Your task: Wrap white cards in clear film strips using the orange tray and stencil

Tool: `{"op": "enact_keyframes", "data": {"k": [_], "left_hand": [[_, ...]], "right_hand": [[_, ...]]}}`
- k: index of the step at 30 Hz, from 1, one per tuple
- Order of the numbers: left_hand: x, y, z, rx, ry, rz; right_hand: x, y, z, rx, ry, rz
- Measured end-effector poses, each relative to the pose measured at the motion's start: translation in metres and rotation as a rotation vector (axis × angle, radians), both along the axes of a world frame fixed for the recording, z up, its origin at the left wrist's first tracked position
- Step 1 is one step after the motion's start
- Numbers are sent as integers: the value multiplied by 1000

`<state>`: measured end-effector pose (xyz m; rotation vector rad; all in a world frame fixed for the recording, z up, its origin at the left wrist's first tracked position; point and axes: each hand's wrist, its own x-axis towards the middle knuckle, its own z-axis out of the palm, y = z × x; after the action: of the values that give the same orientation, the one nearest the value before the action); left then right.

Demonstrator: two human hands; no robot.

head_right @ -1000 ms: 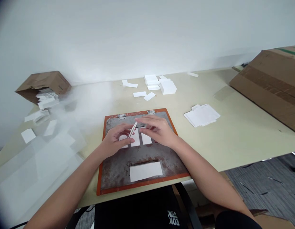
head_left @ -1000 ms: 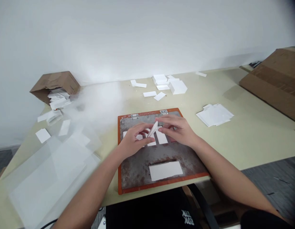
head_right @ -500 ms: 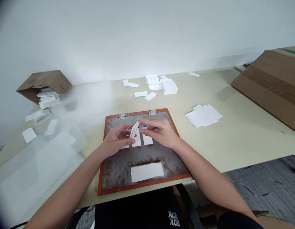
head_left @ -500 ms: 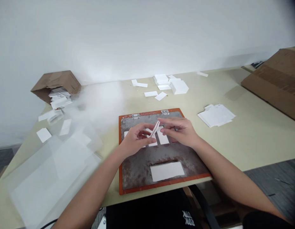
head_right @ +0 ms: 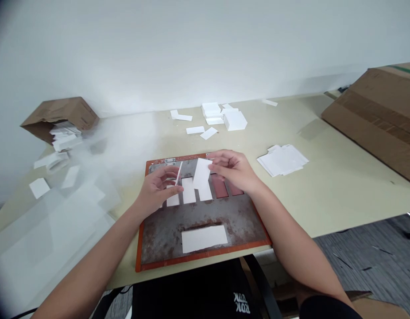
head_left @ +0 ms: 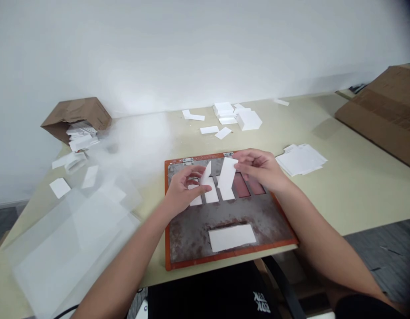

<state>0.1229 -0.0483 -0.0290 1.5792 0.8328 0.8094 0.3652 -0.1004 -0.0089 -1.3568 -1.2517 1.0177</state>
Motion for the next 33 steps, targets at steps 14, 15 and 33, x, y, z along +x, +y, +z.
{"op": "enact_keyframes", "data": {"k": [14, 15, 33], "left_hand": [[-6, 3, 0, 247, 170, 3], [-6, 3, 0, 247, 172, 3], [-6, 3, -2, 237, 165, 4]], "right_hand": [[46, 9, -9, -422, -115, 180], [47, 9, -9, -427, -113, 181], [48, 8, -9, -471, -105, 216]]}}
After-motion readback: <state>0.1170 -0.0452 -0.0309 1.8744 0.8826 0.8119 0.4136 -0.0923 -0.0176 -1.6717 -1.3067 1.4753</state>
